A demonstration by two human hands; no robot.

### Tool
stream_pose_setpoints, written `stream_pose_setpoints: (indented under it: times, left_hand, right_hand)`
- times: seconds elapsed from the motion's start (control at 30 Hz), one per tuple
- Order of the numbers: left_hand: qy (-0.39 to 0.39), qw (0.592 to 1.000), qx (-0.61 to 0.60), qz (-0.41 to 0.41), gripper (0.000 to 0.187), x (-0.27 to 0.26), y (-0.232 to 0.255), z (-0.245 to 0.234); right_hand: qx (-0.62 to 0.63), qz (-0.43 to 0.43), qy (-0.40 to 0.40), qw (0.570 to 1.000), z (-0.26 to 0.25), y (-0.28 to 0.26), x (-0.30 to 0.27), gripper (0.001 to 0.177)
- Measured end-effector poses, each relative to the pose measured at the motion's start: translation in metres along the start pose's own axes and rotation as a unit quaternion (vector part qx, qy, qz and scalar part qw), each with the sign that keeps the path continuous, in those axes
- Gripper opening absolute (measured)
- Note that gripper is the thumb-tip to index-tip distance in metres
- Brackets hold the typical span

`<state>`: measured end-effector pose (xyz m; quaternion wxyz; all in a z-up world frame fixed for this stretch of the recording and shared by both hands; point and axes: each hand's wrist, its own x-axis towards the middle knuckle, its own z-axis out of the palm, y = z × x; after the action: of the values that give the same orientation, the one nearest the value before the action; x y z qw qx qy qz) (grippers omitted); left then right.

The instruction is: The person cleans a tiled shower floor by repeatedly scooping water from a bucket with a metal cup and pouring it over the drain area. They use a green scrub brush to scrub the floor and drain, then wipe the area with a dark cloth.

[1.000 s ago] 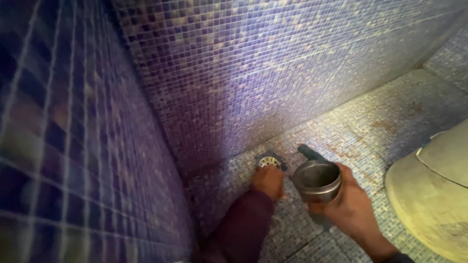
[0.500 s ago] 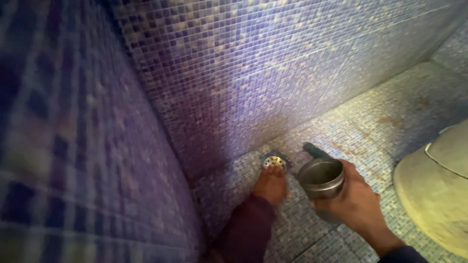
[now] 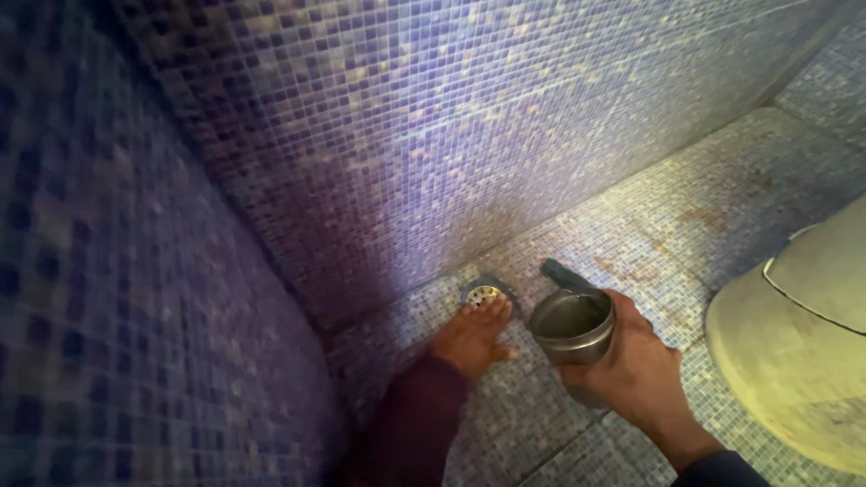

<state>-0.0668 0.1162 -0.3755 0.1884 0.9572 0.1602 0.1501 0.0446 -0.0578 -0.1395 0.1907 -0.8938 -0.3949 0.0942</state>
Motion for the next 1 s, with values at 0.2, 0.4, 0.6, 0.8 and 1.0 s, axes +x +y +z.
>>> stream_pose_setpoints:
  times: [0.2, 0.4, 0.6, 0.8, 1.0]
  left_hand:
    - [-0.067, 0.977, 0.08, -0.187, 0.101, 0.02, 0.016, -0.001]
    - [-0.078, 0.964, 0.138, -0.216, 0.084, 0.007, 0.047, 0.009]
    - [0.033, 0.999, 0.012, -0.009, 0.066, -0.016, 0.0, -0.004]
    - [0.074, 0.995, 0.024, -0.059, 0.079, 0.002, 0.011, -0.01]
    - [-0.096, 0.966, -0.002, -0.24, 0.04, 0.006, 0.038, 0.015]
  right_hand:
    - [-0.049, 0.027, -0.033, 0.998, 0.009, -0.011, -0.005, 0.111]
    - [-0.073, 0.04, -0.074, 0.994, -0.002, -0.018, -0.009, 0.103]
    - [-0.092, 0.002, -0.045, 0.995, 0.002, -0.009, 0.003, 0.105]
    - [-0.138, -0.022, -0.017, 0.99, 0.012, -0.012, 0.002, 0.106]
    - [-0.163, -0.009, -0.013, 0.987, -0.004, -0.013, -0.007, 0.109]
